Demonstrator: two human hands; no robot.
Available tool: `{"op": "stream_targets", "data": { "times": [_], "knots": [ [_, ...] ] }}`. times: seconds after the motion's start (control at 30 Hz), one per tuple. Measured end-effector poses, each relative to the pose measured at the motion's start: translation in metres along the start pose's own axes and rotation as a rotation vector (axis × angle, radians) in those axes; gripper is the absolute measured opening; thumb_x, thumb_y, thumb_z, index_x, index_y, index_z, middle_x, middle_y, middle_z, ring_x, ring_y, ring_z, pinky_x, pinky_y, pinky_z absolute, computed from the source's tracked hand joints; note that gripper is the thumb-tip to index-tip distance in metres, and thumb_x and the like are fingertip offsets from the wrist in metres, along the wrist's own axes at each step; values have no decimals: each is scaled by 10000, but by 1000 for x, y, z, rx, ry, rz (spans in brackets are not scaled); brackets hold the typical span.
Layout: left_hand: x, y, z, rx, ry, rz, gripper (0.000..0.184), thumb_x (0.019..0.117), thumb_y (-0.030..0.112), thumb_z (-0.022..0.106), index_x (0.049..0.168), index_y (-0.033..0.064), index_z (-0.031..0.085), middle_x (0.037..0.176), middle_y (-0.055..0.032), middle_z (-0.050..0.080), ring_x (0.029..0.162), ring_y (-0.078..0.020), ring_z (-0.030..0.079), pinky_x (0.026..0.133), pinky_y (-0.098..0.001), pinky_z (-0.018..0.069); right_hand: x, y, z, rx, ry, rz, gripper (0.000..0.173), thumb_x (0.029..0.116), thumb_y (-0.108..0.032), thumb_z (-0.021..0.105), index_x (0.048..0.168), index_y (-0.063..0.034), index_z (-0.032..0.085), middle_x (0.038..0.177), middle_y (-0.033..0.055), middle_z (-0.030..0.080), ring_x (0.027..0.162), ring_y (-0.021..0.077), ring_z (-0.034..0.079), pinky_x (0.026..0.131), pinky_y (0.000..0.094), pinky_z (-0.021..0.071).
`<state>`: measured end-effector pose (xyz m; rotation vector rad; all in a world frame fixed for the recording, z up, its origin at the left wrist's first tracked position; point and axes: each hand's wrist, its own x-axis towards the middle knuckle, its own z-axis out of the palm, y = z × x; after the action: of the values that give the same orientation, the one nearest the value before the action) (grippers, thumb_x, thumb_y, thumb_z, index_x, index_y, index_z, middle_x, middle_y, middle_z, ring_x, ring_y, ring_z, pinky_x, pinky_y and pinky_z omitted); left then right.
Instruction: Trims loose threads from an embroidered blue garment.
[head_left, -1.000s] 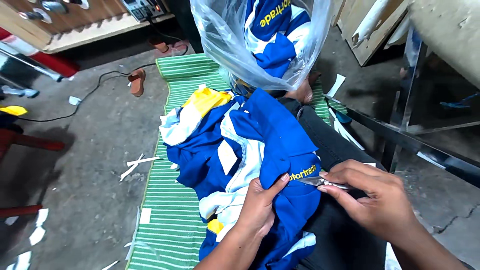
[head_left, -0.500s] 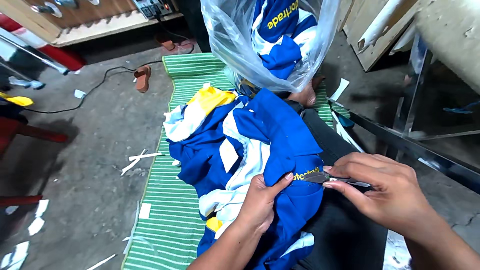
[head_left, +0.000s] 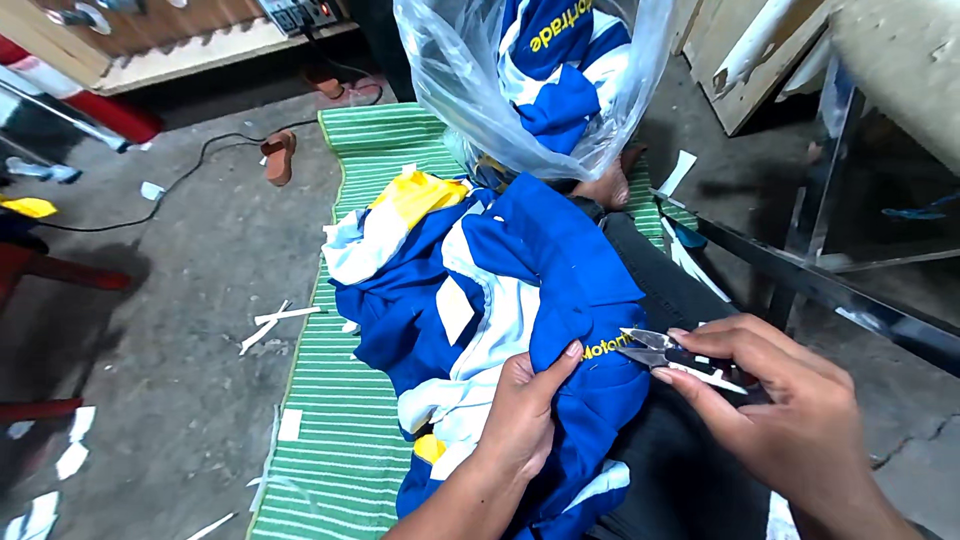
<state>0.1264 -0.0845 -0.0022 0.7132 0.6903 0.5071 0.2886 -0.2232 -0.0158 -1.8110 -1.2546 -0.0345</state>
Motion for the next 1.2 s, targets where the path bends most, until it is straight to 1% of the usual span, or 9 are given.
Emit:
{"op": "stream_targets", "data": {
  "times": [0.17, 0.33, 0.6, 0.87, 0.97, 1.07, 1.1, 1.13, 1.2],
  "knots": [
    [-2, -7, 4, 32, 9, -2, 161, 1014, -7, 532, 978, -18, 688, 913, -96, 751, 868, -135, 737, 850, -316, 609, -22, -10, 5, -183, 98, 28, 279, 935, -325, 727, 1018, -65, 785, 933, 103, 737, 819, 136, 659, 682, 266, 498],
    [-2, -10, 5, 39, 1, 13, 170, 1012, -6, 533, 963, -19, 696, 907, -102, 751, 868, -134, 736, 850, -317, 608, -27, -8, 8, -215, 113, 43, 279, 939, -327, 722, 1020, -69, 791, 940, 103, 745, 826, 158, 678, 692, 301, 516],
    [-3, -11, 3, 40, -11, 35, 160, 1007, -3, 546, 968, -20, 700, 918, -103, 751, 881, -137, 736, 863, -316, 604, -28, -6, 15, -194, 160, 36, 273, 930, -313, 734, 1006, -58, 793, 928, 107, 743, 830, 152, 672, 705, 281, 506],
    [-3, -12, 2, 30, -17, 32, 158, 1009, -4, 547, 976, -26, 699, 927, -111, 751, 893, -142, 736, 872, -324, 603, -29, -6, 15, -212, 165, 31, 264, 932, -313, 734, 1005, -66, 795, 927, 107, 745, 832, 164, 678, 702, 297, 505],
    [-3, -12, 3, 28, -20, 28, 157, 1012, 4, 544, 985, -20, 697, 929, -109, 751, 892, -144, 737, 870, -327, 605, -29, -4, 19, -153, 177, 34, 278, 934, -308, 737, 1004, -44, 787, 928, 115, 735, 827, 130, 658, 700, 242, 493],
    [-3, -10, 2, 7, -17, 4, 157, 1019, 6, 530, 1003, -19, 684, 942, -111, 751, 897, -155, 740, 870, -336, 607, -28, -1, 23, -4, 146, 95, 295, 924, -293, 746, 1008, -10, 765, 942, 91, 719, 811, 13, 623, 670, 110, 474],
    [-3, -9, 3, 2, -14, -8, 156, 1023, 9, 525, 1012, -17, 679, 945, -112, 752, 896, -158, 741, 868, -338, 609, -29, -1, 24, 31, 139, 117, 297, 917, -291, 750, 1009, -9, 765, 948, 79, 717, 808, -13, 610, 663, 90, 464],
    [-2, -9, 3, -3, -13, -18, 157, 1027, 13, 521, 1020, -16, 675, 946, -114, 751, 896, -161, 741, 867, -340, 610, -29, 0, 25, 29, 142, 119, 294, 915, -293, 753, 1010, -15, 769, 948, 75, 718, 813, -12, 614, 668, 94, 469],
    [-1, -9, 2, -8, -8, -28, 162, 1032, 13, 510, 1020, -20, 669, 941, -116, 750, 891, -160, 741, 862, -338, 611, -29, 0, 24, -44, 159, 82, 286, 923, -304, 751, 1018, -36, 781, 948, 93, 728, 841, 63, 646, 701, 179, 492]
  ]
}}
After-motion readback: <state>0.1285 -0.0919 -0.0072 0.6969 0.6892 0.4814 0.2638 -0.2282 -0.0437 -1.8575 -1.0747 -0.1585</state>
